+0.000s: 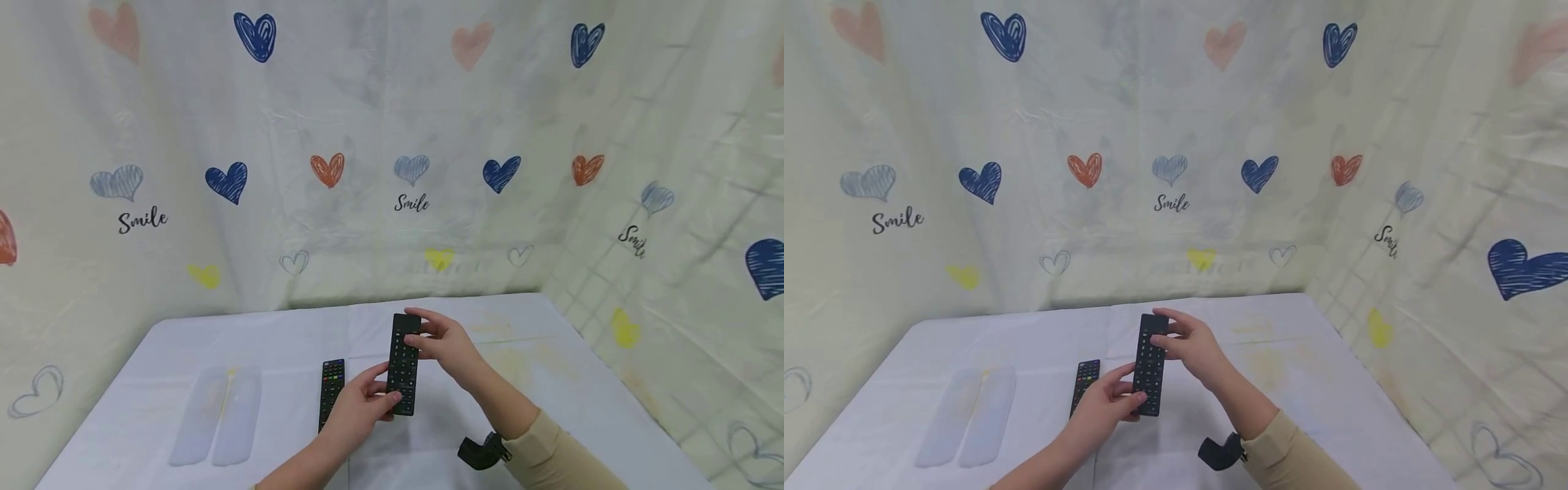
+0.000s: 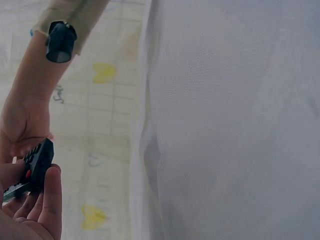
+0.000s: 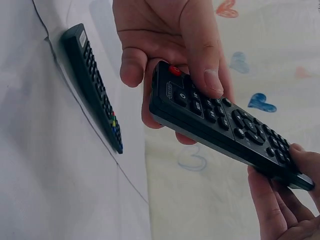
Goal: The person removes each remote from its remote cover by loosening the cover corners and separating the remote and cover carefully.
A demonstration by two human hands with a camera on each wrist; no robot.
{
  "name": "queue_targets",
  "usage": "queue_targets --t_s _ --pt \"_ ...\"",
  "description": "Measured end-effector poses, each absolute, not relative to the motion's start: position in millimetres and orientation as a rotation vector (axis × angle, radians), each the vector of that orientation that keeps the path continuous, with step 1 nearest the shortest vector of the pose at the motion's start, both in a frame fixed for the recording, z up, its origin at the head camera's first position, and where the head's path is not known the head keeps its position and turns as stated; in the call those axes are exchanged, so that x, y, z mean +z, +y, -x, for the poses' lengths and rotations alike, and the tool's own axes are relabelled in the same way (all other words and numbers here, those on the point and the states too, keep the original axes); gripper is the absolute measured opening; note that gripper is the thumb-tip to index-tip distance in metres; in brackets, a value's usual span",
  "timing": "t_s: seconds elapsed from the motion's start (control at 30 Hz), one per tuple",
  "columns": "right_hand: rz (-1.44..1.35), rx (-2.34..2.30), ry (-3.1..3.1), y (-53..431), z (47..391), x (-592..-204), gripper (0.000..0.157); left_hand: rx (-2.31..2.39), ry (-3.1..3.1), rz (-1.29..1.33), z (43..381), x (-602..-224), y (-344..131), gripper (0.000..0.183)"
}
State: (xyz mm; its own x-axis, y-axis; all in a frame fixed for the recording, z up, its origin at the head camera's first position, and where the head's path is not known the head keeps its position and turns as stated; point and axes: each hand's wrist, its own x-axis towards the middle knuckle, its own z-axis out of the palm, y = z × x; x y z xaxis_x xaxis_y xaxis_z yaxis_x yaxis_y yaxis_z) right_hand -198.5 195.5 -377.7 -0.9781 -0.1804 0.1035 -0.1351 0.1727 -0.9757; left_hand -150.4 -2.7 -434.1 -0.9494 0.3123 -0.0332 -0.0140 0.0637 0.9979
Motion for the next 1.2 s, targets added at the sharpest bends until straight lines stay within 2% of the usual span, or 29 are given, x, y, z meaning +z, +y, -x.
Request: queue_targets --t_s 0.3,0.43,0.8,1.2 --pt "0.390 -1.913 2.333 207.3 196.0 -376.5 0.059 2.046 2.148 -0.330 154.2 -438.5 -17.5 0.045" --pt "0.401 -1.836 2.341 215.5 192.7 -378.5 0.056 2.110 2.165 -0.294 158.7 -437.2 -26.0 0.037" --pt "0.395 -1.707 2.289 222.8 186.3 -382.8 0.040 2.225 2.106 -0.202 166.2 -430.3 -34.5 0.038" --pt "0.620 -1.326 2.355 218.4 183.7 -382.8 0.038 2.155 2.169 -0.260 173.6 -419.7 -37.0 0.037"
